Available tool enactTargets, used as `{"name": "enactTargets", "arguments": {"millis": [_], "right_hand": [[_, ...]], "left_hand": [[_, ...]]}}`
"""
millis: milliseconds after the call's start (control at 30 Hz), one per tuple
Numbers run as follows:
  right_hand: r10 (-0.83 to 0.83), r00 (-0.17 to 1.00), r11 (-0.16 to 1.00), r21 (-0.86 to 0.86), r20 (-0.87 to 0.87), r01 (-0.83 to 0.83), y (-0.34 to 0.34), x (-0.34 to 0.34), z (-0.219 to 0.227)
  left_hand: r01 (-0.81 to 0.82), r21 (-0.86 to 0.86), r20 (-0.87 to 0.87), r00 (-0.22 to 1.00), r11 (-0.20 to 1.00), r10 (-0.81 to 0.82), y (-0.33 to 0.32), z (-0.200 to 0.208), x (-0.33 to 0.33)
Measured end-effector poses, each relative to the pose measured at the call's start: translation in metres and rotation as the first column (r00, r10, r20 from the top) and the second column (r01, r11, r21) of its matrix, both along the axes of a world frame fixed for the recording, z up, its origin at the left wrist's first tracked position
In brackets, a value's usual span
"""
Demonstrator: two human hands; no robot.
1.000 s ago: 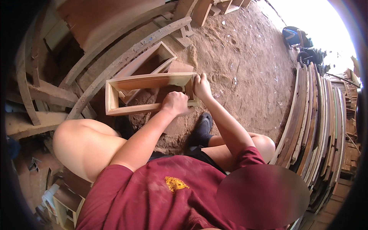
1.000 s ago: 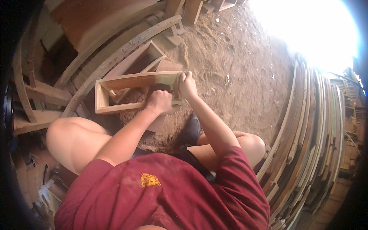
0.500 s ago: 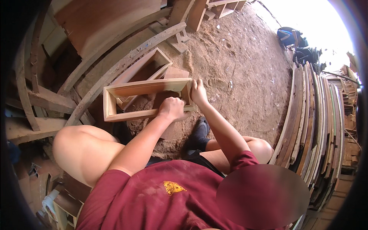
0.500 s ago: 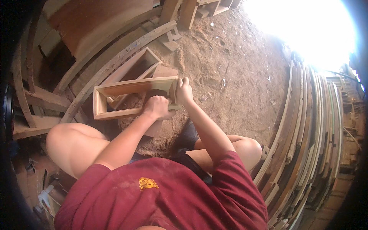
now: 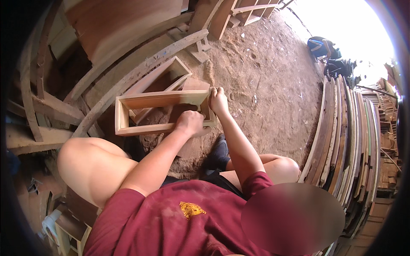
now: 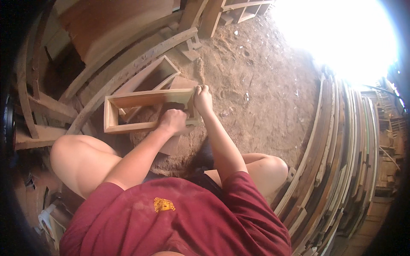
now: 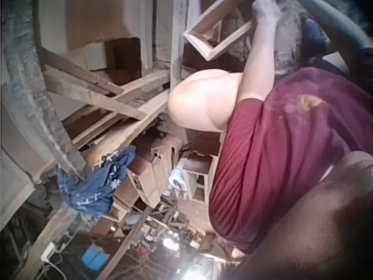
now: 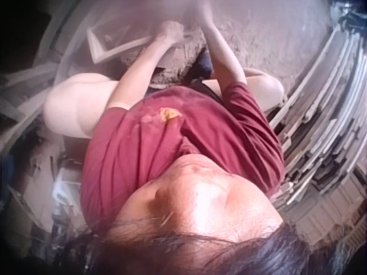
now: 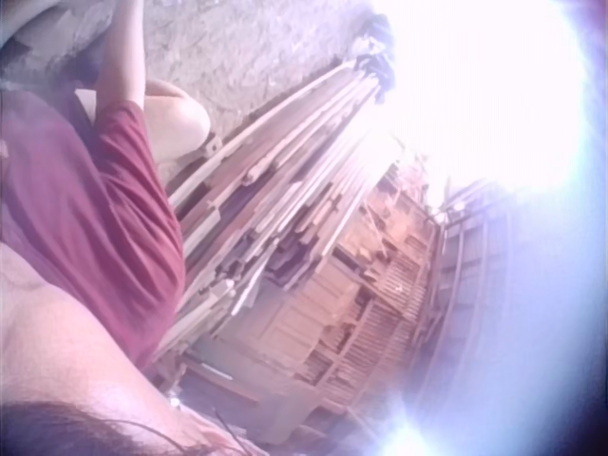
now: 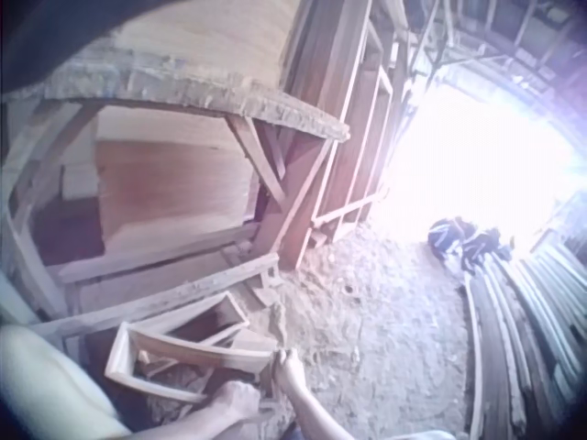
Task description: The person sits on the ground and assembles a rectangular wooden frame by hand, repeatedly inserting and adjusting a side piece into the frame structure.
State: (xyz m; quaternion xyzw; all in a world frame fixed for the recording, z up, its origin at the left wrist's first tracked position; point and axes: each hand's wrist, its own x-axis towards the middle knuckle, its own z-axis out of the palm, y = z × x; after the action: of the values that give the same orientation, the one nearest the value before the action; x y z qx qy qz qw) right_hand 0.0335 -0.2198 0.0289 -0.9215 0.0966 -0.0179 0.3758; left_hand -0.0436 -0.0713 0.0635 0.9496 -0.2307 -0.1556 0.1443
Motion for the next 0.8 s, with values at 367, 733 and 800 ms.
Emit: {"name": "enactTargets", "arguments": {"millis": [367,733,800], "right_hand": [[-0.01,0.999,0.997,-0.073,-0.045,0.007,0.002,-0.032,0.007],[0.102,0.988,0.992,-0.062,-0.115,-0.109,-0.021,-0.071,0.004],[0.092,0.97,0.988,0.142,-0.226,-0.061,-0.024,-0.098,0.015]], "left_hand": [[-0.014,-0.03,0.009,1.0,0.999,0.014,0.008,0.002,-0.004],[-0.034,-0.124,0.039,0.998,0.992,0.039,0.006,-0.008,-0.003],[-0.041,-0.153,0.045,0.998,0.987,0.049,0.007,-0.011,-0.004]]}}
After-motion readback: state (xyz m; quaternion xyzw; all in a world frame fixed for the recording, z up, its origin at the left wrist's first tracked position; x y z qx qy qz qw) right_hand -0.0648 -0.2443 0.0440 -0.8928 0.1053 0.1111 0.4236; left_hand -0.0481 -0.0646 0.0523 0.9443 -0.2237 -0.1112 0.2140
